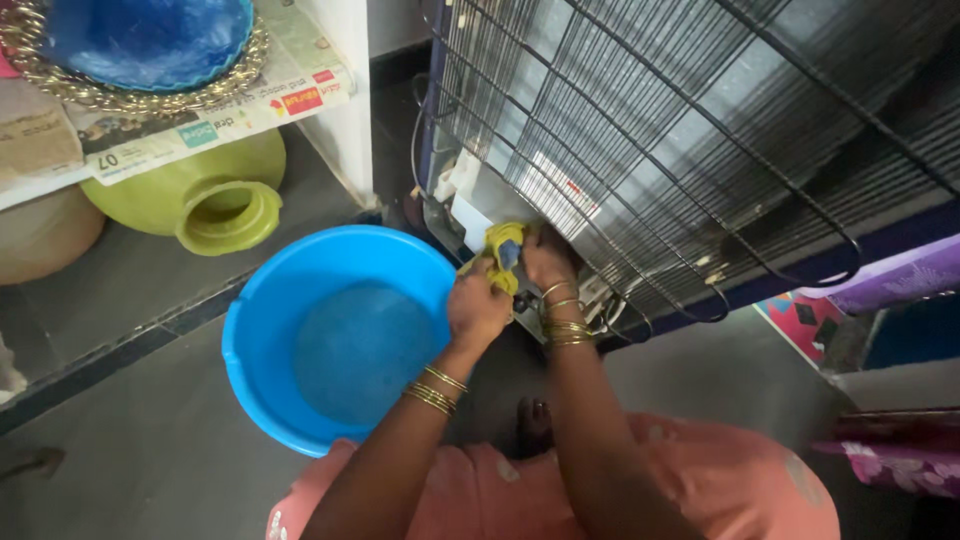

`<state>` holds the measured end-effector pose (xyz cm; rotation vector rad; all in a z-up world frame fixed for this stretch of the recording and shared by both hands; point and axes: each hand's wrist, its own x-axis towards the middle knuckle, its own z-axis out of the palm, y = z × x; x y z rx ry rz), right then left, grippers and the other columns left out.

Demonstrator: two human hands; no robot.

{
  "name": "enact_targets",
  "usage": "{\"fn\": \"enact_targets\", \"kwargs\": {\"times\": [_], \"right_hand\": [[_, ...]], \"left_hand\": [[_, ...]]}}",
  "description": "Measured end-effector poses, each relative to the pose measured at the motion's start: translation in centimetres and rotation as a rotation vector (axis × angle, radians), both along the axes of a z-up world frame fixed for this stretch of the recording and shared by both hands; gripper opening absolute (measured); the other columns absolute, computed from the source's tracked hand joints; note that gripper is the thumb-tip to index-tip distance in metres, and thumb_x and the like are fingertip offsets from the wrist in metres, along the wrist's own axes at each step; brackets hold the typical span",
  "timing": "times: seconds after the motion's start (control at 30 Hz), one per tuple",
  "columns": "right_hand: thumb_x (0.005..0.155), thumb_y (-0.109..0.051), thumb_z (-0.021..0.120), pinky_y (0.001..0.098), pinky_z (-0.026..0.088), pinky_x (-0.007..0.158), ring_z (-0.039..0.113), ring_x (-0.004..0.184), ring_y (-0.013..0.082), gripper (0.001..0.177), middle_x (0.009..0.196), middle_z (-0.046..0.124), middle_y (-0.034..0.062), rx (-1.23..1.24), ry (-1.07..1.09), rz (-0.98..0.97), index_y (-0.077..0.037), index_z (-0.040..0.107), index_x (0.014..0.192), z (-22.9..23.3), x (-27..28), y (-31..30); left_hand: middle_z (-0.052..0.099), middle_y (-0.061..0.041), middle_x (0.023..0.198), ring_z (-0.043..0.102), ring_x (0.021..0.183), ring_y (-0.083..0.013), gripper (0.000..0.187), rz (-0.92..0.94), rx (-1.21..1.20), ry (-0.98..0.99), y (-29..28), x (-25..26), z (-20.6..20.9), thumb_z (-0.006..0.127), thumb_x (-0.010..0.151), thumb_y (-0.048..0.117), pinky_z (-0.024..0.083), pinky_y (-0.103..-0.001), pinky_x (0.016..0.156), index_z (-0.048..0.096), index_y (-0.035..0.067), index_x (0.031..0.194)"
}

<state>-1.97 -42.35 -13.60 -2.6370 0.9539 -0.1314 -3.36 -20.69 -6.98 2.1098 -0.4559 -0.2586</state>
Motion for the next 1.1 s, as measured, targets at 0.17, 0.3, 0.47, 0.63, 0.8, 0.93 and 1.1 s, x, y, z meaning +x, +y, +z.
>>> {"fn": "enact_targets", "kwargs": {"times": [0.17, 0.3, 0.47, 0.63, 0.8, 0.93, 1.1], "right_hand": [[0.097, -0.04, 0.047, 0.0525, 0.051, 0.098, 0.062, 0.118, 0.0428, 0.055, 0.134, 0.061, 0.025, 0.033, 0.355, 0.076, -0.005, 0.053, 0.139, -0.5, -1.5, 0.6], [0.095, -0.035, 0.047, 0.0529, 0.054, 0.093, 0.068, 0.109, 0.0425, 0.048, 0.123, 0.068, 0.0253, -0.182, 0.286, 0.188, -0.004, 0.062, 0.129, -0.5, -0.9, -0.3], [0.102, -0.041, 0.039, 0.0511, 0.055, 0.09, 0.069, 0.103, 0.0438, 0.049, 0.114, 0.071, 0.0249, -0.207, -0.038, -0.066, -0.004, 0.07, 0.11, 0.8, -1.9, 1.8], [0.103, -0.046, 0.038, 0.053, 0.053, 0.09, 0.068, 0.099, 0.0453, 0.052, 0.107, 0.071, 0.0264, -0.095, 0.008, -0.192, -0.007, 0.071, 0.106, 6.0, -2.5, 6.2], [0.103, -0.043, 0.051, 0.05, 0.054, 0.081, 0.068, 0.092, 0.0419, 0.043, 0.098, 0.073, 0.0236, 0.155, -0.423, -0.011, -0.006, 0.069, 0.111, 8.8, -4.0, 7.7], [0.088, -0.038, 0.069, 0.0405, 0.053, 0.087, 0.068, 0.097, 0.0296, 0.055, 0.108, 0.071, 0.0201, 0.49, -0.53, 0.293, -0.005, 0.055, 0.13, 7.7, -2.4, 6.0], [0.071, -0.044, 0.087, 0.0342, 0.047, 0.098, 0.063, 0.115, 0.0288, 0.097, 0.126, 0.064, 0.0222, 0.411, -0.278, 0.49, 0.0, 0.037, 0.141, 7.2, 0.3, 3.9]], "left_hand": [[0.072, -0.02, 0.104, 0.069, 0.097, -0.0405, 0.053, -0.04, 0.001, 0.09, 0.9, 0.3, 2.1, 0.063, 0.084, 0.018, 0.054, -0.052, 0.083, 0.058, 0.022, 0.137], [0.071, -0.021, 0.114, 0.068, 0.104, -0.0413, 0.054, -0.129, -0.09, 0.042, 0.3, 0.5, 0.1, 0.059, 0.084, 0.014, 0.054, -0.05, 0.09, 0.059, 0.019, 0.137], [0.065, -0.024, 0.127, 0.062, 0.115, -0.0441, 0.05, -0.225, -0.053, 0.039, -2.3, 0.9, -4.2, 0.061, 0.086, 0.016, 0.049, -0.051, 0.099, 0.059, 0.013, 0.136], [0.06, -0.032, 0.127, 0.057, 0.114, -0.0506, 0.052, -0.145, -0.287, -0.189, -3.6, -0.4, -6.0, 0.061, 0.084, 0.019, 0.048, -0.053, 0.095, 0.055, 0.001, 0.133], [0.073, -0.022, 0.104, 0.07, 0.098, -0.0407, 0.035, 0.211, -0.231, 0.203, -1.7, 0.1, -0.1, 0.063, 0.09, 0.028, 0.055, -0.048, 0.085, 0.065, 0.009, 0.119], [0.07, -0.017, 0.116, 0.069, 0.104, -0.0278, 0.043, 0.227, -0.832, -0.047, 2.4, 5.2, 4.6, 0.072, 0.087, 0.004, 0.055, -0.038, 0.091, 0.059, 0.005, 0.128], [0.064, -0.016, 0.123, 0.062, 0.109, -0.0207, 0.059, 0.078, -1.339, 0.302, 6.2, 8.2, 8.4, 0.061, 0.097, -0.006, 0.054, -0.033, 0.094, 0.041, 0.007, 0.152]]}}
